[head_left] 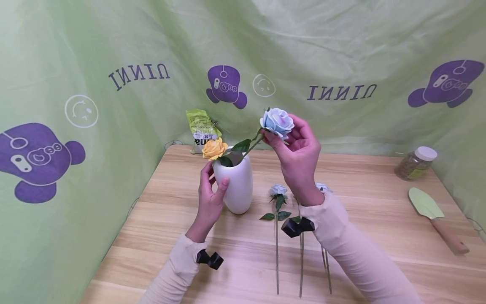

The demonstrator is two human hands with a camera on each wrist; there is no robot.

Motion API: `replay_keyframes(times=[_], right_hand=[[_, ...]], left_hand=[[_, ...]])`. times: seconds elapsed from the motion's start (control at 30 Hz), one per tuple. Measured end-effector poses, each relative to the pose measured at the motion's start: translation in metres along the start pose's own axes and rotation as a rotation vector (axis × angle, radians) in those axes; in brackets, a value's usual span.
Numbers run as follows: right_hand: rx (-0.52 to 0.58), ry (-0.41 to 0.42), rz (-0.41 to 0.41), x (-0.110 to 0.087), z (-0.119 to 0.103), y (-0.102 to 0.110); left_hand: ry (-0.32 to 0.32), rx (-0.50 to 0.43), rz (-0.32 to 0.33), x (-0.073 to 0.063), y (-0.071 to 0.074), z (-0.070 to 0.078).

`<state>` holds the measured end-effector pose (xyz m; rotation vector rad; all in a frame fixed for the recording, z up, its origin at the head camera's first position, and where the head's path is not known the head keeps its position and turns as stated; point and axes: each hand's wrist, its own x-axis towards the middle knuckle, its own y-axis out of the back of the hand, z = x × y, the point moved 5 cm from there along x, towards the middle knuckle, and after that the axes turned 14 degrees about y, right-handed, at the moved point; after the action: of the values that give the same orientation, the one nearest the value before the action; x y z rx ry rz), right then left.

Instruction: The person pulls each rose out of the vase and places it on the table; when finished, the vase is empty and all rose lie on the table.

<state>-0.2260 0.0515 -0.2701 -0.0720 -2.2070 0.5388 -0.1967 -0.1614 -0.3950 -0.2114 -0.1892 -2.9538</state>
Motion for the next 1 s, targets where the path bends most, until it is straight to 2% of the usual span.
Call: replay_keyframes(times=[0.33, 0.77, 1.0], right_hand=[[0.044, 0.093, 0.060, 0.005, -0.013, 0.006], [0.099, 0.072, 0.147, 0.006, -0.013, 0.022], [0.126, 0.101, 0.194, 0.008, -0.016, 0.025]], left_hand=[[-0.033, -0.013, 0.027, 0.000, 0.001, -0.001], [-0.038, -0.005, 0.031, 0.000, 0.001, -0.001], [-0.030, -0.001, 0.034, -0.001, 0.000, 0.000]])
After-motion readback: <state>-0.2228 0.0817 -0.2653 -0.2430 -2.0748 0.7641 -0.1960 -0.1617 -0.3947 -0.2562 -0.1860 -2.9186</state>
